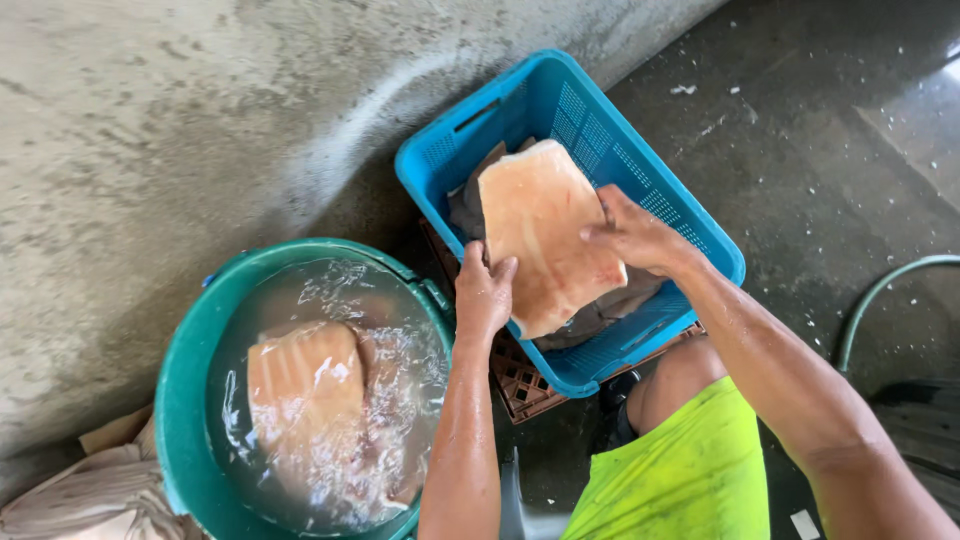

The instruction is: The person washes large flat pieces of animal skin by hand in a green bucket of water, then places them into a blue basket. The person repeatedly submerges, rubs, and wrings each piece before transferring it.

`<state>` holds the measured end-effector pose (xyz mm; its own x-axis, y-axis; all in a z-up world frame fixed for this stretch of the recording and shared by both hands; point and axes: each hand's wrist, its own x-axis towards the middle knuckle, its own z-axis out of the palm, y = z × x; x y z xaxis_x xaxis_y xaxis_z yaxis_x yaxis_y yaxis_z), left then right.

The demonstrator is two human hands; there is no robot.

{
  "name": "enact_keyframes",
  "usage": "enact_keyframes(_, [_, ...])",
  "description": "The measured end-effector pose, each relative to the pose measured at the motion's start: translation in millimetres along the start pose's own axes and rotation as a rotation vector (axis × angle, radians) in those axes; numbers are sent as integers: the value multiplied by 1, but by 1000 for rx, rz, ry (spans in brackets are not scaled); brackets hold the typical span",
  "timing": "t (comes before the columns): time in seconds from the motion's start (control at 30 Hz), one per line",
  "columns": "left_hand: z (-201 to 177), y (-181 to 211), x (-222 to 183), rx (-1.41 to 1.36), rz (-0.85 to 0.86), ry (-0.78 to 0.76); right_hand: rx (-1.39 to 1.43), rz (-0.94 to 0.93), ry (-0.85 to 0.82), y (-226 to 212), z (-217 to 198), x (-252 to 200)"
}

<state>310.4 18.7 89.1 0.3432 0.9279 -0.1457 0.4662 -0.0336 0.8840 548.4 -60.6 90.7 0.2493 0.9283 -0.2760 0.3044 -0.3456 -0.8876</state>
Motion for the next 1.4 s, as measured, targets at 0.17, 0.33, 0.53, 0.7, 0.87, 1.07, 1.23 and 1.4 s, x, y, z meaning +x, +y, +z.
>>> enact_keyframes(0.17, [47, -37, 14, 354, -179, -293, 21, 394, -136, 54, 1, 8])
enact_keyframes(0.33, [87, -77, 25, 584, -271, -509, -54, 533, -248, 91, 10, 15])
enact_keyframes(0.53, [121, -118, 29, 709, -297, -606, 43, 665, -338, 163, 25, 28])
enact_keyframes(0.7, [141, -131, 23, 884, -310, -578, -516, 417, -292, 232, 42, 38])
enact_keyframes(0.87, [141, -121, 23, 877, -243, -599, -773, 252, -194, 297, 53, 54])
enact_keyframes(1.07, [132, -73, 27, 793, -218, -600, -727, -47, -203, 286, 56, 54])
enact_keyframes(1.23, [104, -20, 23, 710, -131, -533, -606, 2, -162, 160, 31, 50])
enact_keyframes(1.4, [35, 5, 7, 488, 105, -168, -385, -245, -36, 9, 33, 32])
